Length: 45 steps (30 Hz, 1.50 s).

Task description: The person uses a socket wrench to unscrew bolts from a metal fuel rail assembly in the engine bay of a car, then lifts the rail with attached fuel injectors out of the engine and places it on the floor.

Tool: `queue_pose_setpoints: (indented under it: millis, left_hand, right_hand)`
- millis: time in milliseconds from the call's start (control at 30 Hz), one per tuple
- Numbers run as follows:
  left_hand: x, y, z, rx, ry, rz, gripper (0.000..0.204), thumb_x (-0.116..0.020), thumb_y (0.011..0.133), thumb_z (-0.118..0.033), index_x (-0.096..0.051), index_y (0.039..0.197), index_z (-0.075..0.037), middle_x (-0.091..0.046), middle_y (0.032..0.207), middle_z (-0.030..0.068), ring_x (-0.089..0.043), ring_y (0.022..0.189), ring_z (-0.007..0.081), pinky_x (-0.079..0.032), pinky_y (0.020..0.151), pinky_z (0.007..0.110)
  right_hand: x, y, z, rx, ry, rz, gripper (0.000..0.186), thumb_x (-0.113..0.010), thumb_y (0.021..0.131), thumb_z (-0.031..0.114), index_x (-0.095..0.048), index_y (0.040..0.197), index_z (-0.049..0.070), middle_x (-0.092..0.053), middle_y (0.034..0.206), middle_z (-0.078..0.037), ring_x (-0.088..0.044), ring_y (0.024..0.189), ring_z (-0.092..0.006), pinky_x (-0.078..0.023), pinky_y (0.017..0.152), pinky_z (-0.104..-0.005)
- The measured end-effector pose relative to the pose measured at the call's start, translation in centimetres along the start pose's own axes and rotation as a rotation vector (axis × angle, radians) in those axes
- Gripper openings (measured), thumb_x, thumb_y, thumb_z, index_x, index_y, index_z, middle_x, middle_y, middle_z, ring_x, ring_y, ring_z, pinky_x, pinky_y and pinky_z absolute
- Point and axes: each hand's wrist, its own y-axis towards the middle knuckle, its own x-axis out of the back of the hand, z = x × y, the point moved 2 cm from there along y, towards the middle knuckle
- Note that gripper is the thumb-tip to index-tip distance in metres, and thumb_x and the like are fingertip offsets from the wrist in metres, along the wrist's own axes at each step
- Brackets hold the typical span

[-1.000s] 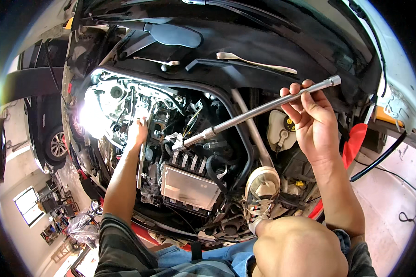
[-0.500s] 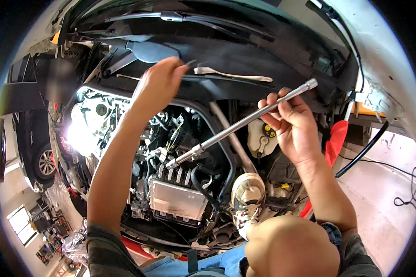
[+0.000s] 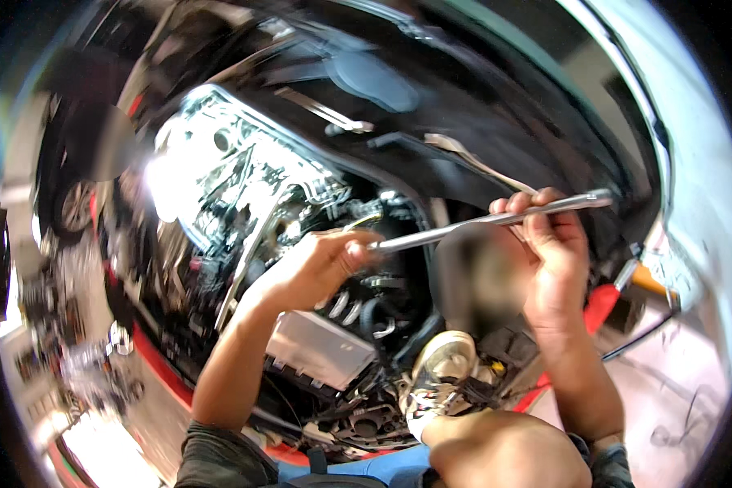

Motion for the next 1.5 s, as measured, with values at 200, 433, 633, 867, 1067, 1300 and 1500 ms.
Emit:
queue_pose_setpoints:
  millis: [200,433,633,867,1067,1300,1500]
  left_hand:
    - [2.3,-9.5,5.4,-0.202,0.309,-0.814,0.013,-0.055,0.09,-0.008,-0.057,0.097,0.003,-0.056,0.08,0.0171,-0.055,0.077,0.0307,-0.045,0.07,0.037]
    - [11.2,-13.0,12.4,0.07,0.319,-0.745,0.016,-0.051,0.089,-0.002,-0.06,0.101,0.004,-0.066,0.089,0.0212,-0.065,0.079,0.0295,-0.049,0.072,0.038]
    - [13.5,-11.9,16.5,0.135,0.319,-0.568,0.008,-0.058,0.086,-0.005,-0.059,0.092,-0.001,-0.063,0.08,0.0133,-0.061,0.08,0.0252,-0.047,0.076,0.037]
    - [13.5,-11.1,15.6,0.132,0.36,-0.518,0.016,-0.058,0.084,-0.008,-0.063,0.099,-0.005,-0.067,0.089,0.0154,-0.063,0.084,0.026,-0.048,0.076,0.036]
    - [14.0,-10.7,15.4,0.131,0.329,-0.479,0.013,-0.055,0.083,-0.007,-0.061,0.094,-0.005,-0.064,0.081,0.0095,-0.059,0.077,0.0205,-0.047,0.071,0.033]
    - [12.9,-10.3,11.0,0.432,0.4,-0.448,0.038,-0.055,0.091,-0.035,-0.06,0.115,-0.005,-0.063,0.111,0.0164,-0.057,0.105,0.0267,-0.045,0.089,0.037]
    - [14.8,-14.2,8.6,0.137,0.748,-0.667,0.021,-0.055,0.087,-0.014,-0.059,0.089,0.007,-0.061,0.077,0.0274,-0.061,0.075,0.0427,-0.047,0.064,0.047]
  right_hand:
    - [-16.0,2.5,-3.9,-0.082,-0.435,0.551,0.015,-0.045,0.097,0.007,-0.048,0.11,0.002,-0.063,0.104,-0.015,-0.061,0.107,-0.0261,-0.053,0.091,-0.0345]
    - [-28.1,2.4,-14.7,0.348,-0.861,1.045,0.013,-0.057,0.092,0.012,-0.06,0.091,-0.001,-0.068,0.082,-0.008,-0.065,0.079,-0.0123,-0.05,0.07,-0.0268]
    - [-29.0,1.9,-19.0,0.478,-0.899,1.087,0.013,-0.062,0.089,0.013,-0.059,0.091,0.0,-0.066,0.075,-0.011,-0.065,0.067,-0.0209,-0.05,0.063,-0.0291]
    - [-29.3,1.9,-19.4,0.595,-0.959,1.033,0.021,-0.065,0.086,0.019,-0.059,0.087,-0.001,-0.061,0.062,-0.013,-0.064,0.055,-0.0227,-0.048,0.053,-0.0312]
    - [-30.0,4.0,-19.4,0.52,-0.923,0.941,0.014,-0.062,0.083,0.012,-0.059,0.083,-0.002,-0.062,0.071,-0.022,-0.063,0.066,-0.0355,-0.048,0.061,-0.0429]
    - [-27.3,4.7,-20.1,0.571,-0.944,1.067,0.018,-0.06,0.087,0.018,-0.059,0.085,0.001,-0.059,0.06,-0.015,-0.061,0.052,-0.0281,-0.047,0.053,-0.0375]
    - [-28.2,5.0,-20.5,0.675,-0.901,1.123,0.023,-0.055,0.091,0.023,-0.058,0.095,0.0,-0.063,0.067,-0.015,-0.063,0.065,-0.0339,-0.048,0.066,-0.0417]
